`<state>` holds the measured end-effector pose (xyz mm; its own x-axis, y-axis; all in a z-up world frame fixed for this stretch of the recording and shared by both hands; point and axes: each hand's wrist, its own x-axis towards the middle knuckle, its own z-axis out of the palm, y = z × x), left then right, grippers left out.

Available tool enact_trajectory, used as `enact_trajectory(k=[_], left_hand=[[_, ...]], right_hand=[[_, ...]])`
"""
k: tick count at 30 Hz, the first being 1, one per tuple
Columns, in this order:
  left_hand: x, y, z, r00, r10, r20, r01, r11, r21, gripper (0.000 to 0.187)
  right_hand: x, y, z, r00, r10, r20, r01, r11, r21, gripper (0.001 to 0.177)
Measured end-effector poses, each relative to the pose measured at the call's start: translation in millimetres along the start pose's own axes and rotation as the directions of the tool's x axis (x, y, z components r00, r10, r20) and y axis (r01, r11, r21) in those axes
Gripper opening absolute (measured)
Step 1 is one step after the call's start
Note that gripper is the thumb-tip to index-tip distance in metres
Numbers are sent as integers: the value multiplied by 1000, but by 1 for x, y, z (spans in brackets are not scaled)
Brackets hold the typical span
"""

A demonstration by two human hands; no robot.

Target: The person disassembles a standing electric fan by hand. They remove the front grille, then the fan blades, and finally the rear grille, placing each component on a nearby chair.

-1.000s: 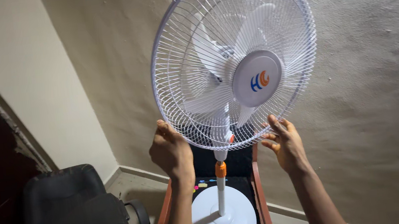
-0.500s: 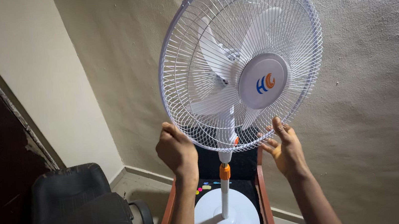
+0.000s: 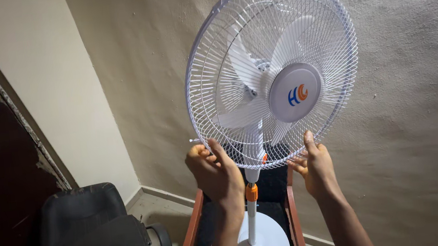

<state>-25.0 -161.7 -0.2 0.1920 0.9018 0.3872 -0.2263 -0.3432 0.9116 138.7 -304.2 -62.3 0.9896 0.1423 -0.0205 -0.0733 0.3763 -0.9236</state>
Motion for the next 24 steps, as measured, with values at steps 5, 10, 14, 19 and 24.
enact_trajectory(k=[5,10,14,19,24], left_hand=[[-20,33,-1,832,551,-69,-534,827,175,67],[-1,72,4,754,657,11,-633,722,278,64],[27,89,4,723,690,4,-667,697,263,61],[69,105,18,699,714,29,-702,679,215,51],[85,118,35,673,740,-10,-719,657,230,45]], right_hand=[[-7,-16,-5,999,-18,-29,11,973,-232,85],[-38,-49,16,986,-131,-104,49,822,-567,86],[-69,-72,35,861,-509,-1,312,530,-788,99],[-84,-93,69,509,-816,274,654,160,-739,101],[-84,-109,102,358,-851,385,750,17,-661,103]])
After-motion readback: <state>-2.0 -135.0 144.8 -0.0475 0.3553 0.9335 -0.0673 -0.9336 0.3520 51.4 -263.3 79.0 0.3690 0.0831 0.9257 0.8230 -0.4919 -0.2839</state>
